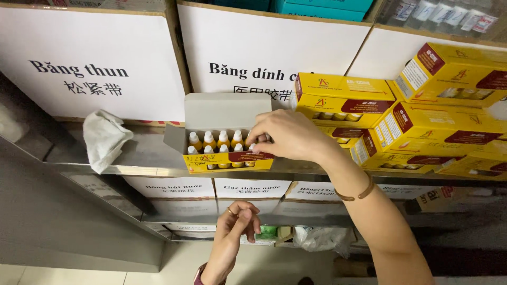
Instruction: The person organizes medical supplies on a metal shelf. They open a yellow box, remove small bottles, and place them into a larger display box. They repeat this process with another box, wiping the shelf with a white cloth in between.
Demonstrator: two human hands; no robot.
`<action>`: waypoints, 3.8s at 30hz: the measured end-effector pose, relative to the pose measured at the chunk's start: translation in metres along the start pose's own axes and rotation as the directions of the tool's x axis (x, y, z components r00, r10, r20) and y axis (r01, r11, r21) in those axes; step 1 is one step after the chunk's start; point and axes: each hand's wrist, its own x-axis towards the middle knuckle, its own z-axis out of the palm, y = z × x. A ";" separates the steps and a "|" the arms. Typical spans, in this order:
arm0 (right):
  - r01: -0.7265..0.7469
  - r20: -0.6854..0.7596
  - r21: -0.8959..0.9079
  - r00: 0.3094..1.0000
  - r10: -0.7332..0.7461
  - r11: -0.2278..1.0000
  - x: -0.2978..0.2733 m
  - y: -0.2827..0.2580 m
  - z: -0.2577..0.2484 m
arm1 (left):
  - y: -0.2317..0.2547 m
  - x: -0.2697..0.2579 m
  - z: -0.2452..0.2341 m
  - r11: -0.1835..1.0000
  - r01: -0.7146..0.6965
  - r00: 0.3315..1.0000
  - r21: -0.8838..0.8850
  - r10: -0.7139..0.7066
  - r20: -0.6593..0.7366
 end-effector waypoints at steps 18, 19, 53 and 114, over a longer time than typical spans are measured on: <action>0.160 -0.302 0.015 0.942 -0.148 0.987 -0.013 0.016 0.004 | 0.007 0.004 0.004 1.000 0.029 0.999 0.008 -0.029 -0.014; 0.193 -0.363 0.055 0.918 -0.160 0.980 -0.023 0.013 -0.001 | 0.009 0.004 0.005 1.000 0.016 1.000 0.004 -0.016 0.010; 0.171 -0.527 0.372 0.848 0.056 0.913 -0.044 -0.005 0.003 | 0.023 -0.005 0.015 0.984 -0.167 0.985 0.060 0.163 0.055; 0.300 -0.305 0.760 0.948 -0.091 0.576 -0.068 -0.044 0.116 | -0.036 -0.021 -0.052 0.982 -0.062 0.988 -0.178 0.086 0.127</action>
